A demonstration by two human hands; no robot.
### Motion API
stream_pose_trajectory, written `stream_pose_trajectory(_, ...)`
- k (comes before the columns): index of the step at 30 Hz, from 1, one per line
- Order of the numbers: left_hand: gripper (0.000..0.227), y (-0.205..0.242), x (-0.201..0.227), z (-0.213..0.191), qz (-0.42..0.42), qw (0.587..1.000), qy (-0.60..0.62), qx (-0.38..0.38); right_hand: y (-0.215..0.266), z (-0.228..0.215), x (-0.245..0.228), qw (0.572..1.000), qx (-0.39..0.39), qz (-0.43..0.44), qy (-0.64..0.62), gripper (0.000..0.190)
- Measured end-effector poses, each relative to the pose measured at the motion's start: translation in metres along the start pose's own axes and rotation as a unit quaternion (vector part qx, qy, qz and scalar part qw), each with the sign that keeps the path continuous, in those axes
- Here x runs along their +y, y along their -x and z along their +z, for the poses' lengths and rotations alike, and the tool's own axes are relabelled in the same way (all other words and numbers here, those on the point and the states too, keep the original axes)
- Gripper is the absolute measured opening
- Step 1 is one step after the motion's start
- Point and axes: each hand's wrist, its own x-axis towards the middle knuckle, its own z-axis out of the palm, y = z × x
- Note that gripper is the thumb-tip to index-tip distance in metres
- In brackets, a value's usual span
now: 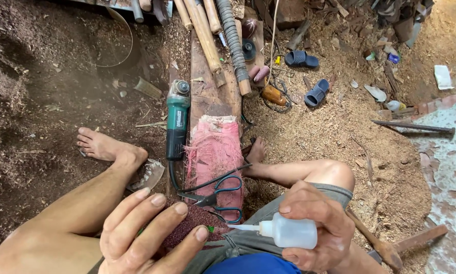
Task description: The person sits on the floor and decorates a round brown object with green leaf-shaped pieces. They apply glue from a squeeze bottle onto the object, press the green pieces into place, and use scissors to trim the pieces, repeating the glue-and-press cycle over different spots.
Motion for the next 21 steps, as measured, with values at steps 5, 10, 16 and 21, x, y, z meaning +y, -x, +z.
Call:
stream_pose_trajectory(5,0.028,0.0037,-0.0010,0.0013,0.011,1.000,-0.007,-0.005,-0.0041,0.0004,-0.0024,1.000,-0.009,-0.002,0.009,0.050)
stream_pose_trajectory(10,0.029,0.0012,0.0004,0.0000,0.005,1.000,-0.010,-0.015,-0.0052,0.0018,-0.0023,1.000,-0.004,-0.005,0.024,0.049)
stream_pose_trajectory(16,0.030,0.0065,0.0006,0.0018,0.007,1.000,-0.006,-0.017,-0.0082,0.0059,-0.0046,0.999,0.002,-0.005,0.032,0.048)
stream_pose_trajectory(21,0.029,0.0065,-0.0003,0.0027,0.013,1.000,-0.010,-0.012,-0.0084,0.0054,-0.0041,0.999,-0.011,-0.014,0.029,0.048)
